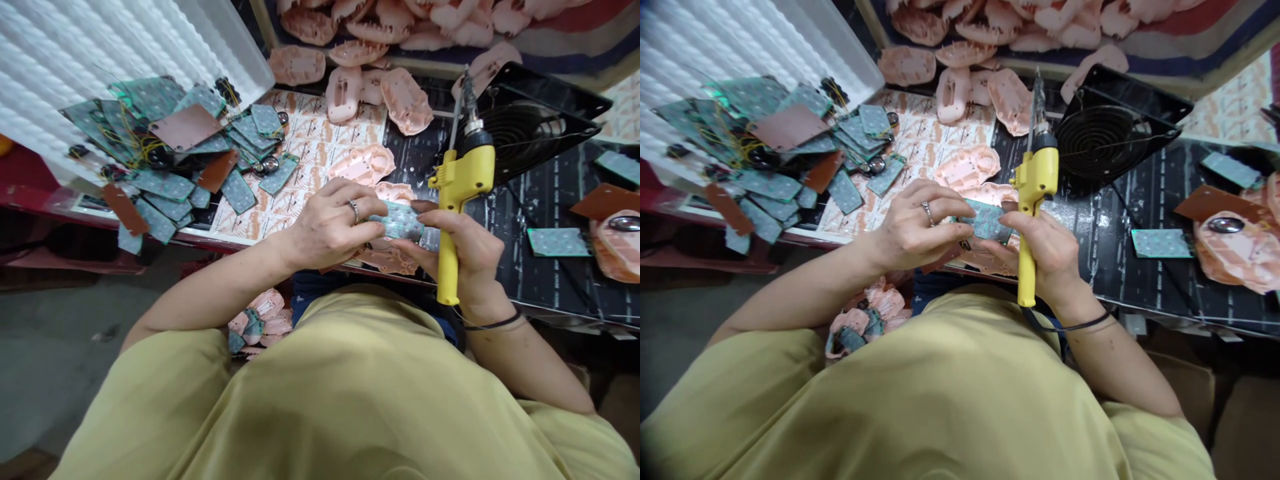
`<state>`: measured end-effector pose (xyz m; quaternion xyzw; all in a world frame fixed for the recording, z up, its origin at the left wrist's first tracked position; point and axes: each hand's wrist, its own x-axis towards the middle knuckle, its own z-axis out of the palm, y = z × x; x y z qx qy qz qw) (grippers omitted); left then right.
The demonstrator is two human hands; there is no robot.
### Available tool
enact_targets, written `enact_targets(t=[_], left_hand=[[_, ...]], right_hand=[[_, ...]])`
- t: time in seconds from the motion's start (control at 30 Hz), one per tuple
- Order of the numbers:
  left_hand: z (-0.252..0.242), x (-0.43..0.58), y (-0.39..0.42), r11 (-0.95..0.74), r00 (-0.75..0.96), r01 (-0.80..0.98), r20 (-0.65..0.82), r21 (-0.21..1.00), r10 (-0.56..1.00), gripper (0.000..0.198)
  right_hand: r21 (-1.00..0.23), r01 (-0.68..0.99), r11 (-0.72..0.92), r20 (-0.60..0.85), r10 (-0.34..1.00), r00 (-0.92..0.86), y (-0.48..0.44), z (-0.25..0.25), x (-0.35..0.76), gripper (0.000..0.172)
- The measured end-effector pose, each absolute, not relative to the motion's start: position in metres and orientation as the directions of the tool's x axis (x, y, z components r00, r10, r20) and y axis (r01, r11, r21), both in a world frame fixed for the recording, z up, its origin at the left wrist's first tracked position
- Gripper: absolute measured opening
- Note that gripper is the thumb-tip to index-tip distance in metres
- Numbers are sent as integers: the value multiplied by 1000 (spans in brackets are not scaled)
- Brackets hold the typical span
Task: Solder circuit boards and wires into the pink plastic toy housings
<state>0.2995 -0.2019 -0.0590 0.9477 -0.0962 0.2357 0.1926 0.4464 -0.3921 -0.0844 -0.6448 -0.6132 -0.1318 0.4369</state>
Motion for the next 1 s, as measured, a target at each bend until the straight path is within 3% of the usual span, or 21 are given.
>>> enact_targets(t=[0.1, 0.23, 0.33, 0.5, 0.6, 0.7, 0.87, 1.0], left_hand=[[-61, 302, -202, -826, 848, -224, 521, 517, 96, 13], [-60, 311, -197, -562, 844, 46, 269, 826, 464, 30], [-57, 319, -184, -451, 859, 141, 118, 881, 498, 34], [-46, 327, -157, -365, 908, 107, 59, 925, 416, 25], [-49, 335, -154, -449, 955, 95, 46, 888, 293, 18], [-57, 343, -161, -649, 973, 129, 31, 750, 230, 13], [-62, 346, -163, -805, 971, 156, 60, 573, 230, 10], [-70, 350, -135, -863, 926, 214, 186, 458, 328, 8]], right_hand=[[-400, 907, 134, 712, 668, 215, -391, -85, 444, 51], [-337, 921, 195, 771, 619, 150, -392, -84, 439, 55], [-299, 926, 229, 757, 648, 84, -400, -79, 441, 49], [-308, 930, 198, 739, 666, 103, -414, -74, 462, 38], [-277, 950, 146, 687, 721, 89, -403, -81, 479, 35], [-275, 943, 187, 648, 760, 39, -374, -97, 495, 30], [-287, 938, 195, 516, 856, -20, -335, -118, 513, 26], [-295, 949, 109, 432, 901, 31, -338, -118, 513, 22]])
